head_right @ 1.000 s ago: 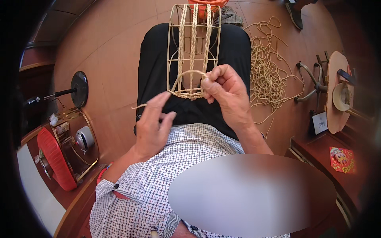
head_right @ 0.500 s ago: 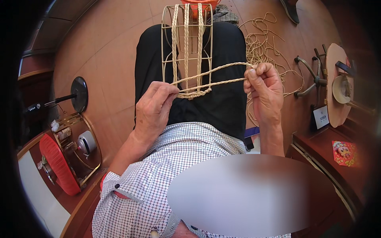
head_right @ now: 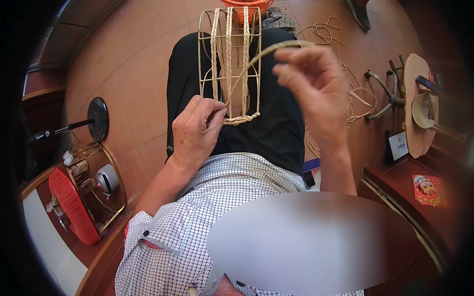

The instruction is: The person weaves cane strips onto a wooden frame by hand, wrapping, twisting, and threading the strips around the ribs of the structure.

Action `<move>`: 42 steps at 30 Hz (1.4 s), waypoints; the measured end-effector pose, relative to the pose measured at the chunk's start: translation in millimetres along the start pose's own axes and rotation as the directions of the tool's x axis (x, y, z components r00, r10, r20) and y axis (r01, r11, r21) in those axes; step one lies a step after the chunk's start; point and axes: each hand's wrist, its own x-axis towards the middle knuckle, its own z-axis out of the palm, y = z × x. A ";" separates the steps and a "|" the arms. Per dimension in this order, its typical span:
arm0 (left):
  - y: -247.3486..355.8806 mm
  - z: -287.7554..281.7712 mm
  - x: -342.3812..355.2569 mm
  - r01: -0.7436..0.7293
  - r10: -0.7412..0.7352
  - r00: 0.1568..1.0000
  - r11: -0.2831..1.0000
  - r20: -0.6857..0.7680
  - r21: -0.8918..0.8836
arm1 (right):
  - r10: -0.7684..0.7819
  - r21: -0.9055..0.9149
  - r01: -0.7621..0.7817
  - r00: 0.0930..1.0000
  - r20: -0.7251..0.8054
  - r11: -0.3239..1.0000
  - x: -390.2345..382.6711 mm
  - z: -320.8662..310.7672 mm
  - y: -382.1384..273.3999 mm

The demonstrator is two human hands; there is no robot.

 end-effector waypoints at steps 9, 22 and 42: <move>2.7 -0.8 -0.7 -0.012 0.012 0.998 1.000 0.067 0.006 | 0.044 -0.530 0.057 0.983 0.176 0.846 -35.3 42.4 31.7; 10.8 -9.0 -4.6 0.035 -0.037 0.982 0.999 0.184 0.012 | 0.222 -0.656 0.062 0.914 0.340 0.752 -26.0 55.0 27.0; 28.9 -25.3 21.4 0.392 -0.336 0.850 0.918 0.405 -0.062 | 0.361 0.400 -0.366 0.928 0.091 0.840 -78.7 35.3 63.2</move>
